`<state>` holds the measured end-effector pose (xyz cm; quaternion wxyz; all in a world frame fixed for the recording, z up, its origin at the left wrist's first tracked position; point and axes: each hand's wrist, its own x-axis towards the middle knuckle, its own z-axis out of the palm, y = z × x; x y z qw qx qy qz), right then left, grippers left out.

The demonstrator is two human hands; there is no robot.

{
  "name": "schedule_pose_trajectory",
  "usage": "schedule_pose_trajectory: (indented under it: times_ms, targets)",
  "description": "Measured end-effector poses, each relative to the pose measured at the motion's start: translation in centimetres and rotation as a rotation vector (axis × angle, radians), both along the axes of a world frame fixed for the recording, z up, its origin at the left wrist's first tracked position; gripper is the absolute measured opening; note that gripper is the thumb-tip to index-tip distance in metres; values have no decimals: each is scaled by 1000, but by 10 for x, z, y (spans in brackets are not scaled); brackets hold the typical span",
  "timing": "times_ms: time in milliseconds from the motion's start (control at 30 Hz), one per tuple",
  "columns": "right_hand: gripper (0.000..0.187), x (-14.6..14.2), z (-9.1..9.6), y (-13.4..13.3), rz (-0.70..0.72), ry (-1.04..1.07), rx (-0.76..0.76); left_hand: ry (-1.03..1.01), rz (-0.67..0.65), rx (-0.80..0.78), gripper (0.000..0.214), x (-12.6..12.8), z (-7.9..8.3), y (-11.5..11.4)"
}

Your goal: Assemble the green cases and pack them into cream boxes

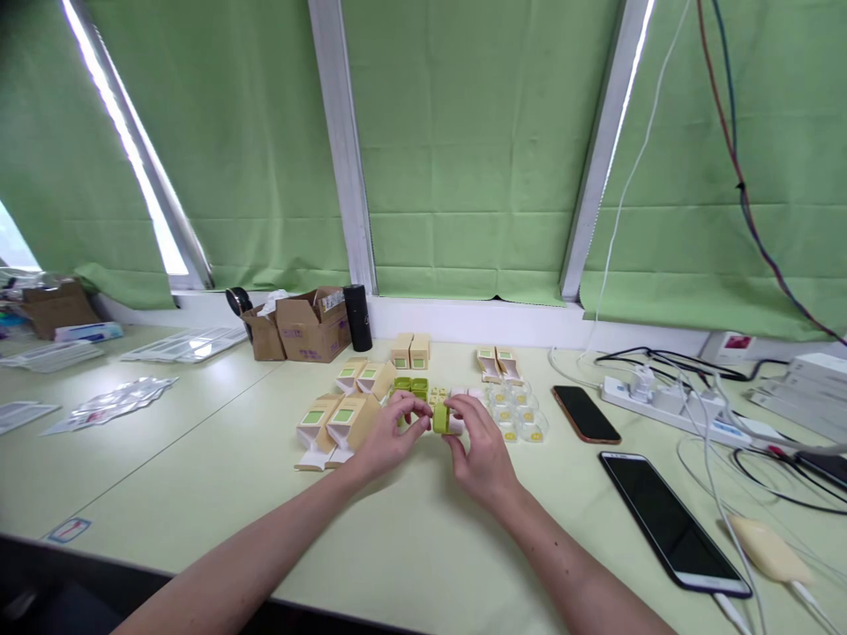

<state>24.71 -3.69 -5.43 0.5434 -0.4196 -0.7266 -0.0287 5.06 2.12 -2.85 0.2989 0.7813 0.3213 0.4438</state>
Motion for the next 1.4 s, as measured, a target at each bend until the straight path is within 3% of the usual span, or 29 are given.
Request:
schedule_pose_trajectory:
  times_ms: [433, 833, 1400]
  targets:
    - [38, -3, 1, -1, -15, -35, 28, 39, 12, -17, 14, 5, 0, -1]
    - [36, -3, 0, 0, -18, -32, 14, 61, 1, -50, 17, 3, 13, -5]
    - [36, -2, 3, 0, -22, -22, 19, 64, 18, -71, 17, 1, 13, -5]
